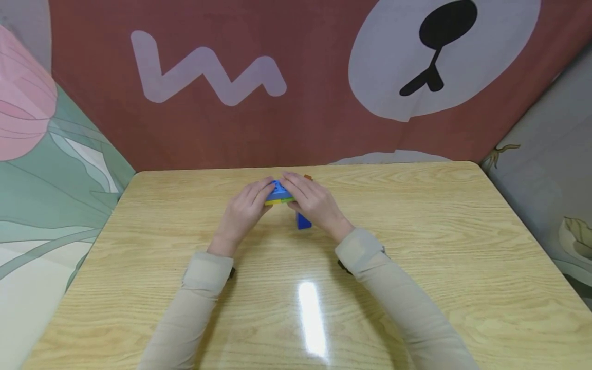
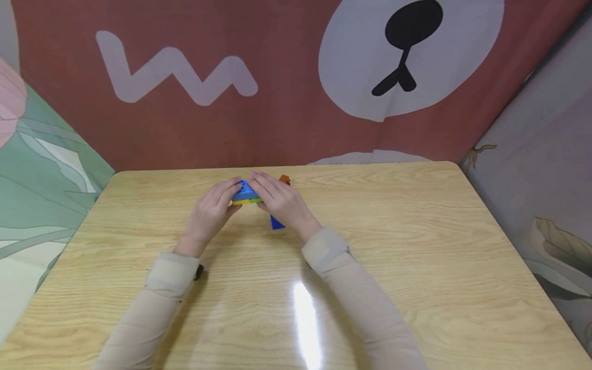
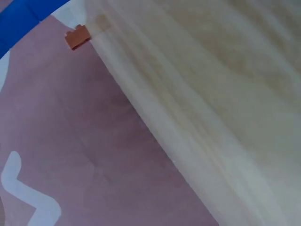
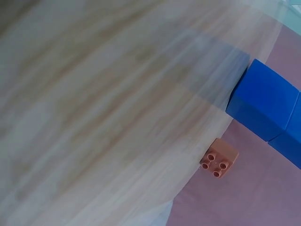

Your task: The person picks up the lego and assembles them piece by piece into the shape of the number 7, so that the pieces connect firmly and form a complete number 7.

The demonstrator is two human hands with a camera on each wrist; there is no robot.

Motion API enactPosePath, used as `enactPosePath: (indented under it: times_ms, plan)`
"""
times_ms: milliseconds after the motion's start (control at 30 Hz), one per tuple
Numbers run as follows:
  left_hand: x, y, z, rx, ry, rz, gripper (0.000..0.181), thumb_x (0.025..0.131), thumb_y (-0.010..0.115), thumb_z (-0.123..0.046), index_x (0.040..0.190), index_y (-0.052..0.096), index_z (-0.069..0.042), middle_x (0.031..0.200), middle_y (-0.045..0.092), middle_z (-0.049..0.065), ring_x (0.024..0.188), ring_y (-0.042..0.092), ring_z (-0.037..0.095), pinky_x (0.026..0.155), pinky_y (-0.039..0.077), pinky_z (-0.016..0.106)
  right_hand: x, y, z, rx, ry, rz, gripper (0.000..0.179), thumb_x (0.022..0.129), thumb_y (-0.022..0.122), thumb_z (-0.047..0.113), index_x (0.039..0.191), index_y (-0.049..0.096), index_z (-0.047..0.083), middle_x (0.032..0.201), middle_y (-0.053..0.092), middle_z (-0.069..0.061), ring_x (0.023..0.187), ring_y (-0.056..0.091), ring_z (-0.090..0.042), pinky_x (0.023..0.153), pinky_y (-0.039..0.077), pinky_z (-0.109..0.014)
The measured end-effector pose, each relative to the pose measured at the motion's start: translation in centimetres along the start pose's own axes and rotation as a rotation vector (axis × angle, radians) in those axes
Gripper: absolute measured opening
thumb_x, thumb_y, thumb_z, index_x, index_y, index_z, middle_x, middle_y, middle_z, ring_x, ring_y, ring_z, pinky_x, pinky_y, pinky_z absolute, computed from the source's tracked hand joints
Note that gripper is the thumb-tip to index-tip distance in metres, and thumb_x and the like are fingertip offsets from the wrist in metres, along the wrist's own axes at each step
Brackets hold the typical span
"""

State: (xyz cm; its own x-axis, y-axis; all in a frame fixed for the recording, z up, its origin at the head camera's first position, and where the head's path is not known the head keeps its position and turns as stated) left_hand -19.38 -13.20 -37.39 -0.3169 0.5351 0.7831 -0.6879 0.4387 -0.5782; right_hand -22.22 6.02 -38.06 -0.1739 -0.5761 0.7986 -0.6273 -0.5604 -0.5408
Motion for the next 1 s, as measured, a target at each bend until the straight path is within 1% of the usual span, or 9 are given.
enactPosePath:
  times_ms: [100,267,500,800,933,1000]
  plan:
    - [0.26,-0.04,-0.2,0.005,-0.021,0.013,0.049,0.073,0.08,-0.011,0.116,0.057,0.0,0.112,0.066,0.014,0.095,0.067,0.027,0.082,0.059,0.033,-0.01,0.01,0.04,-0.002,0.004,-0.011,0.053,0.073,0.083,0.02,0.119,0.062,0.002,0.119,0.067,-0.013,0.11,0.065,-0.024,0.09,0.056,-0.03]
    - [0.57,-0.13,-0.41,-0.009,-0.032,0.004,0.055,0.072,0.081,-0.007,0.122,0.059,-0.006,0.11,0.066,0.013,0.093,0.067,0.027,0.081,0.059,0.033,-0.1,0.06,0.04,-0.008,-0.003,-0.039,0.052,0.073,0.082,0.019,0.117,0.063,0.001,0.118,0.068,-0.013,0.109,0.066,-0.024,0.09,0.056,-0.03]
    - [0.81,-0.21,-0.55,-0.004,-0.018,-0.028,0.048,0.072,0.081,-0.008,0.116,0.064,-0.006,0.105,0.069,0.013,0.088,0.068,0.027,0.078,0.06,0.034,-0.02,-0.09,0.07,-0.006,-0.016,-0.067,0.052,0.07,0.084,0.018,0.115,0.064,0.0,0.115,0.069,-0.013,0.105,0.067,-0.024,0.088,0.057,-0.03]
    - [0.57,0.09,-0.3,0.009,-0.003,-0.068,0.041,0.072,0.079,-0.01,0.111,0.067,-0.006,0.102,0.07,0.013,0.083,0.069,0.027,0.076,0.06,0.035,0.01,-0.21,0.14,-0.006,-0.021,-0.071,0.052,0.069,0.084,0.018,0.114,0.065,0.0,0.113,0.07,-0.012,0.103,0.068,-0.023,0.086,0.057,-0.029]
    - [0.48,0.15,-0.16,-0.007,-0.011,-0.058,0.039,0.075,0.078,-0.008,0.112,0.066,-0.006,0.103,0.07,0.013,0.085,0.069,0.027,0.076,0.06,0.035,0.05,-0.1,0.09,0.002,-0.018,-0.057,0.052,0.07,0.084,0.019,0.114,0.064,-0.001,0.114,0.07,-0.013,0.104,0.068,-0.023,0.087,0.057,-0.03]
    - [0.43,0.15,-0.08,-0.011,-0.014,-0.046,0.039,0.076,0.077,-0.008,0.112,0.065,-0.006,0.104,0.069,0.013,0.086,0.069,0.027,0.076,0.06,0.035,0.07,-0.11,0.04,0.021,-0.009,-0.028,0.052,0.071,0.084,0.019,0.116,0.063,-0.001,0.115,0.069,-0.013,0.106,0.067,-0.023,0.088,0.057,-0.03]
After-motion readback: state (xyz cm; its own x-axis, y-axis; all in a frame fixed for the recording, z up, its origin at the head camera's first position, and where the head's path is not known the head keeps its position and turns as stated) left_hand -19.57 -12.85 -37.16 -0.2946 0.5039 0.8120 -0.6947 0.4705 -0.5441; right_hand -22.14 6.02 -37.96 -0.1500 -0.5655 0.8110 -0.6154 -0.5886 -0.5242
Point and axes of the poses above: each hand's wrist, its own x-axis towards the middle knuckle, its own y-axis out of the palm, z = x × y, the point moved 1 cm from there along x, towards the middle knuckle
